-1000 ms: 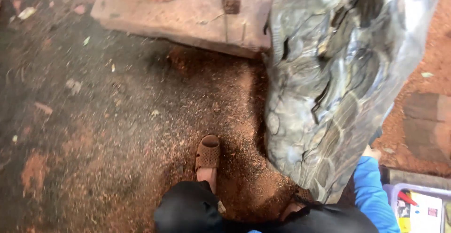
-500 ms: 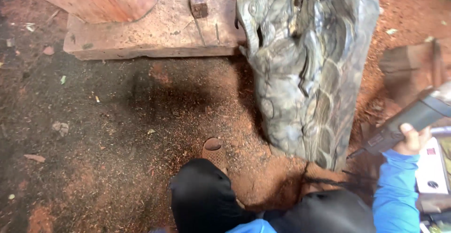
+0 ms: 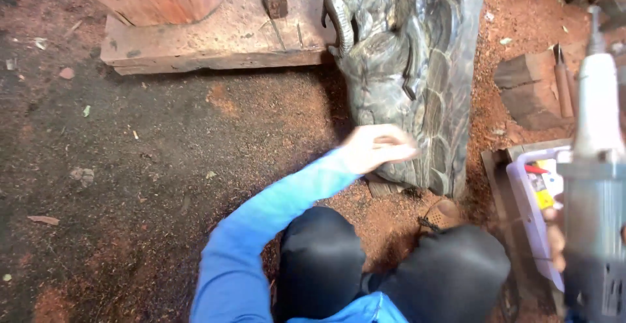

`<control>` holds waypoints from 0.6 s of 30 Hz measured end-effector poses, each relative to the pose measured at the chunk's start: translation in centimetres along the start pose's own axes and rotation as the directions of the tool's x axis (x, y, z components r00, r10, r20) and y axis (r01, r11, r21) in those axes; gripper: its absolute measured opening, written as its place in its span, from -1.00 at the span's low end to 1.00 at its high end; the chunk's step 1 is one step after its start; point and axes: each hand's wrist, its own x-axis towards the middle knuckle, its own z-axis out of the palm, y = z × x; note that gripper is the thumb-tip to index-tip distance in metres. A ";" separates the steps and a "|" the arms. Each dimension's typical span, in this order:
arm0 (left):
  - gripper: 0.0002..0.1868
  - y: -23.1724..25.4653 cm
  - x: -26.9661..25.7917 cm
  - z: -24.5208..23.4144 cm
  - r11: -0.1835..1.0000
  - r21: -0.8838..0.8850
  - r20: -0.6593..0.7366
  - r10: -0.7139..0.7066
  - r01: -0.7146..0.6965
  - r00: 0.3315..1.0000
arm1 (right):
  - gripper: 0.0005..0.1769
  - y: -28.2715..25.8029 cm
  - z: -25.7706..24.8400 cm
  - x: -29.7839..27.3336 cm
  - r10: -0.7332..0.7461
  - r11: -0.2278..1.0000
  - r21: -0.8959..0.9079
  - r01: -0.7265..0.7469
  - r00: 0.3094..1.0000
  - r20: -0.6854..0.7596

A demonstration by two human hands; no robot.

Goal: Carving and shaping a wooden buffalo sculpture using a power rotary tool and repositioning the piece as needed.

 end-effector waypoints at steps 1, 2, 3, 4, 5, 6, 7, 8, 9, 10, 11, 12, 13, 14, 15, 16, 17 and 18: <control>-0.75 0.5 1.4 1.9 1.000 0.004 0.003 -0.003 0.003 1.000 | -0.07 0.9 6.8 2.1 -0.041 0.993 0.111 0.032 0.995 0.087; -0.55 1.0 3.0 4.0 0.988 -0.068 0.120 -0.133 0.142 0.984 | 0.07 2.8 14.1 2.7 -0.089 0.975 0.216 0.051 0.981 0.170; -0.34 1.5 4.6 6.2 0.951 -0.122 0.243 -0.250 0.285 0.937 | 0.21 5.1 21.4 1.3 -0.143 0.945 0.321 0.058 0.958 0.248; -0.34 0.7 5.5 7.8 0.953 -0.117 0.242 -0.247 0.281 0.938 | 0.21 6.5 21.6 0.7 -0.147 0.945 0.321 0.061 0.957 0.252; -0.34 -0.1 6.5 9.4 0.916 -0.295 0.302 -0.180 0.271 0.936 | -0.06 7.8 21.8 0.1 -0.110 0.965 0.257 0.048 0.967 0.232; -0.32 -1.0 7.2 10.9 0.844 -0.464 0.344 -0.109 0.270 0.933 | -0.07 9.2 22.0 -0.5 -0.068 0.980 0.198 0.026 0.975 0.209; -0.32 -0.9 7.5 11.1 0.846 -0.460 0.341 -0.113 0.270 0.933 | -0.07 9.9 22.1 -0.1 -0.068 0.979 0.202 0.025 0.975 0.213; -0.44 -0.8 7.7 11.2 0.668 -0.682 0.388 -0.015 0.298 0.922 | -0.07 10.7 22.2 0.3 -0.027 0.976 0.215 -0.030 0.966 0.256; -0.55 -0.7 7.9 11.3 0.432 -0.841 0.401 0.094 0.325 0.911 | -0.08 11.4 22.4 0.8 0.012 0.971 0.226 -0.084 0.954 0.300; -0.55 0.9 7.1 11.1 0.441 -0.837 0.402 0.095 0.323 0.911 | -0.08 12.1 22.4 1.0 0.006 0.971 0.227 -0.079 0.952 0.307; -0.63 2.6 6.3 10.9 0.549 -0.801 0.271 -0.022 0.238 0.962 | -0.09 12.8 22.3 1.2 -0.005 0.959 0.270 -0.086 0.947 0.321; -0.70 4.1 5.5 10.8 0.650 -0.741 0.119 -0.118 0.168 0.986 | -0.09 13.4 22.3 1.4 -0.015 0.946 0.311 -0.094 0.944 0.329; -0.70 4.0 5.3 10.6 0.653 -0.738 0.122 -0.117 0.169 0.986 | -0.09 13.9 21.3 0.4 -0.020 0.946 0.312 -0.089 0.944 0.330; -0.74 3.9 5.3 10.2 0.635 -0.758 0.075 -0.142 0.149 0.987 | -0.02 14.2 20.3 -0.4 0.082 0.959 0.243 -0.144 0.965 0.248; -0.77 3.8 5.2 9.8 0.616 -0.777 0.029 -0.168 0.128 0.985 | 0.07 14.6 19.2 -1.1 0.178 0.963 0.178 -0.205 0.972 0.156; -0.77 3.7 5.6 9.4 0.616 -0.778 0.025 -0.167 0.125 0.986 | 0.07 14.9 18.0 -2.5 0.180 0.962 0.176 -0.207 0.971 0.159; -0.74 3.6 6.0 8.9 0.643 -0.761 -0.046 -0.183 0.084 0.982 | -0.02 15.2 16.7 -3.9 0.165 0.977 -0.141 -0.158 0.985 0.040; -0.70 3.4 6.3 8.5 0.669 -0.742 -0.115 -0.198 0.049 0.973 | -0.03 15.6 15.5 -5.5 0.111 0.885 -0.447 -0.130 0.991 -0.069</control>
